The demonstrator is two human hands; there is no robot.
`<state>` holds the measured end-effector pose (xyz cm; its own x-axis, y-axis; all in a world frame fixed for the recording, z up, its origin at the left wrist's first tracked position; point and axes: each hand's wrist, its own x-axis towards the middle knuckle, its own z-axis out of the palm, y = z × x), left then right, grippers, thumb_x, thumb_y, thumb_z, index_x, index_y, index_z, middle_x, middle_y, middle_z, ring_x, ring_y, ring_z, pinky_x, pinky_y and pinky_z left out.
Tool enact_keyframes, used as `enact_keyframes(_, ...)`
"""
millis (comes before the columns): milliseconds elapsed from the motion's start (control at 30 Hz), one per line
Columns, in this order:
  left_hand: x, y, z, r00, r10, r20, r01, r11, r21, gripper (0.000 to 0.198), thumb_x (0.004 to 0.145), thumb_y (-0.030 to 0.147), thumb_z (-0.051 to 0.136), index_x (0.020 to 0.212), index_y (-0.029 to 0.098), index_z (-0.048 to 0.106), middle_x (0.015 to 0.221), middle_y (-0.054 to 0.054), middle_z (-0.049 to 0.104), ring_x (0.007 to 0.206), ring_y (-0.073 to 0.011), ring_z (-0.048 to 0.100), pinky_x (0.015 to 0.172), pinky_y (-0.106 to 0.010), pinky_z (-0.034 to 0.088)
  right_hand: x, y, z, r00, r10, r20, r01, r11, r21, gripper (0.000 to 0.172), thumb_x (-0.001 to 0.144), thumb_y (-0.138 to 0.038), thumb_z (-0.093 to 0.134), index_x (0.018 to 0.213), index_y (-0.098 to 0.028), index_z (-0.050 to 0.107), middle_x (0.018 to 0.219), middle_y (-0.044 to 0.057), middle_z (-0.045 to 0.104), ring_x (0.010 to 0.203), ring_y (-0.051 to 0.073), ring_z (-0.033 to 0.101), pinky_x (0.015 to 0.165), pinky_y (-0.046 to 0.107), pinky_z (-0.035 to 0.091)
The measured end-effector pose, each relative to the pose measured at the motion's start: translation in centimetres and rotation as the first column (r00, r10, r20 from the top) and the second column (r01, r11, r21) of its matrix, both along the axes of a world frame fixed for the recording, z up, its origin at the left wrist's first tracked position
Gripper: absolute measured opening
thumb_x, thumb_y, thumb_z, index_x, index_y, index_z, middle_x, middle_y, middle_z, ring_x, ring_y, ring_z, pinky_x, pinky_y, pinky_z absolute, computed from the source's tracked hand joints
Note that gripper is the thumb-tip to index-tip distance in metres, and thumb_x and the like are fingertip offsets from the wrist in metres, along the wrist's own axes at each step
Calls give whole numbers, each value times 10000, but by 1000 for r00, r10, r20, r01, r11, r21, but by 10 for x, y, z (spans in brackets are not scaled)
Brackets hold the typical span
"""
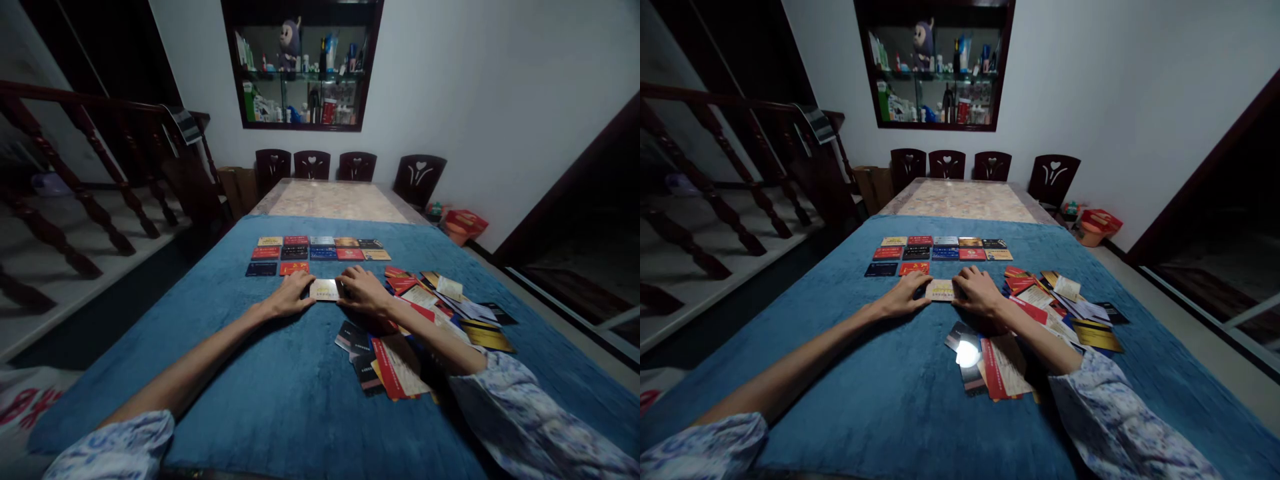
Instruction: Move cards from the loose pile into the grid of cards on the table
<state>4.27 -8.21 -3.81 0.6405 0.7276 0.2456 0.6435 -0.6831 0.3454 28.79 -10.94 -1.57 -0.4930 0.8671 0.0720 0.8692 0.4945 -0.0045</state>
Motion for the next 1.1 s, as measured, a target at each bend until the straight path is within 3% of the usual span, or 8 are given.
enact_keyframes(500, -34, 19, 19, 992, 7, -123, -2, 999, 46, 483, 864, 285, 638, 1327, 192, 536, 1260, -121, 579, 1181, -286, 530, 1014, -465, 432, -34, 22, 37, 992, 81, 99, -80, 997, -6, 293, 919, -341, 555, 1148, -176, 631, 1204, 142, 603, 1132, 284, 509, 854, 373, 426)
enact_keyframes(833, -67, 52, 39, 988, 86, -129, -75, 993, 86, 452, 846, 318, 638, 1271, 169, 595, 1246, -140, 582, 1185, -289, 552, 1034, -456, 456, -65, 57, 53, 989, 111, 100, -116, 992, 40, 358, 898, -398, 602, 1194, -199, 634, 1229, 144, 601, 1162, 304, 489, 912, 419, 410)
enact_keyframes(1100, -92, 80, 48, 984, 135, -116, -129, 990, 58, 517, 806, 322, 637, 1303, 188, 586, 1338, -136, 550, 1246, -313, 524, 1028, -462, 468, -94, 84, 67, 988, 112, 103, -115, 993, 25, 351, 879, -382, 605, 1183, -211, 643, 1254, 140, 590, 1162, 297, 488, 853, 373, 439)
